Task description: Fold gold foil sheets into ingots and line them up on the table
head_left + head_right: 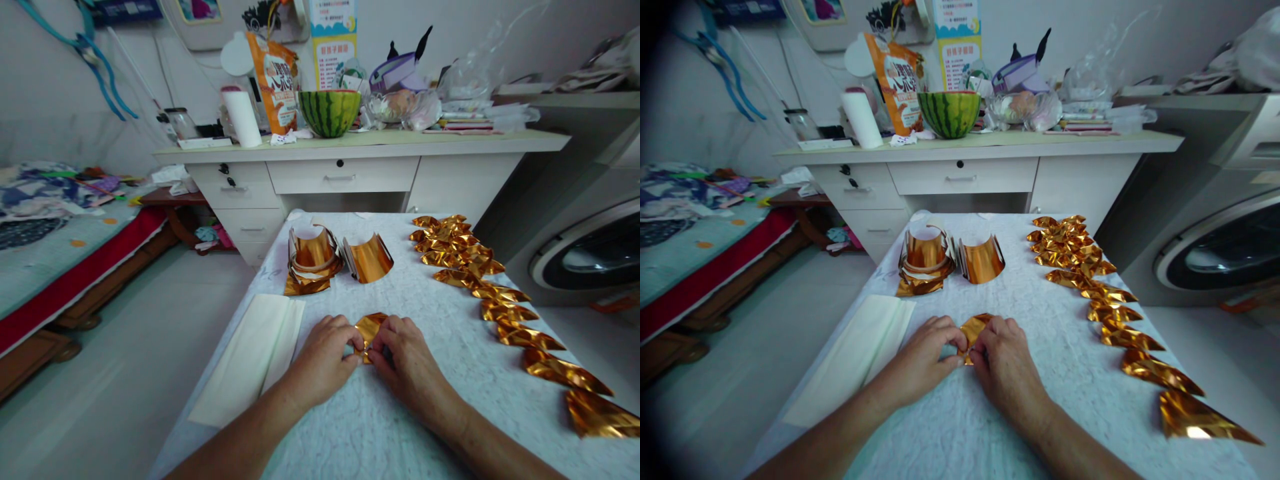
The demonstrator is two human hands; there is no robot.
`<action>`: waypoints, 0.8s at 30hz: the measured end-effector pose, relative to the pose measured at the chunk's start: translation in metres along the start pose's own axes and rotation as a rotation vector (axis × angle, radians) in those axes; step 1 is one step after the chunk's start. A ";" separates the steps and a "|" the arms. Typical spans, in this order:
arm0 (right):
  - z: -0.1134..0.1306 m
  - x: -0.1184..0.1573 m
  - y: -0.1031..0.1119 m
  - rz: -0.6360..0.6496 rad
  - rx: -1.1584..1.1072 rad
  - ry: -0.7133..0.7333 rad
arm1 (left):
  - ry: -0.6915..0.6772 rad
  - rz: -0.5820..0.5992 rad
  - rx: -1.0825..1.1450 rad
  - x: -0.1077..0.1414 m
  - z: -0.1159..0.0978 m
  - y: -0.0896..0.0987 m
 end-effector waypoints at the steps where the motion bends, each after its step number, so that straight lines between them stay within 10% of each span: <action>1: 0.000 0.000 0.000 0.002 0.002 -0.003 | 0.002 -0.001 0.000 0.000 0.000 0.000; 24: -0.002 -0.001 -0.001 0.021 0.036 -0.040 | 0.020 -0.029 -0.016 -0.004 0.001 -0.002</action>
Point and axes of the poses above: each hand's wrist, its own x-axis away from the middle knuckle, its own y-axis out of the back of the hand, z = x × y, the point moved 9 cm from there along -x, towards the middle knuckle, and after that the axes turned 10 degrees about y, right-handed, at the moved point
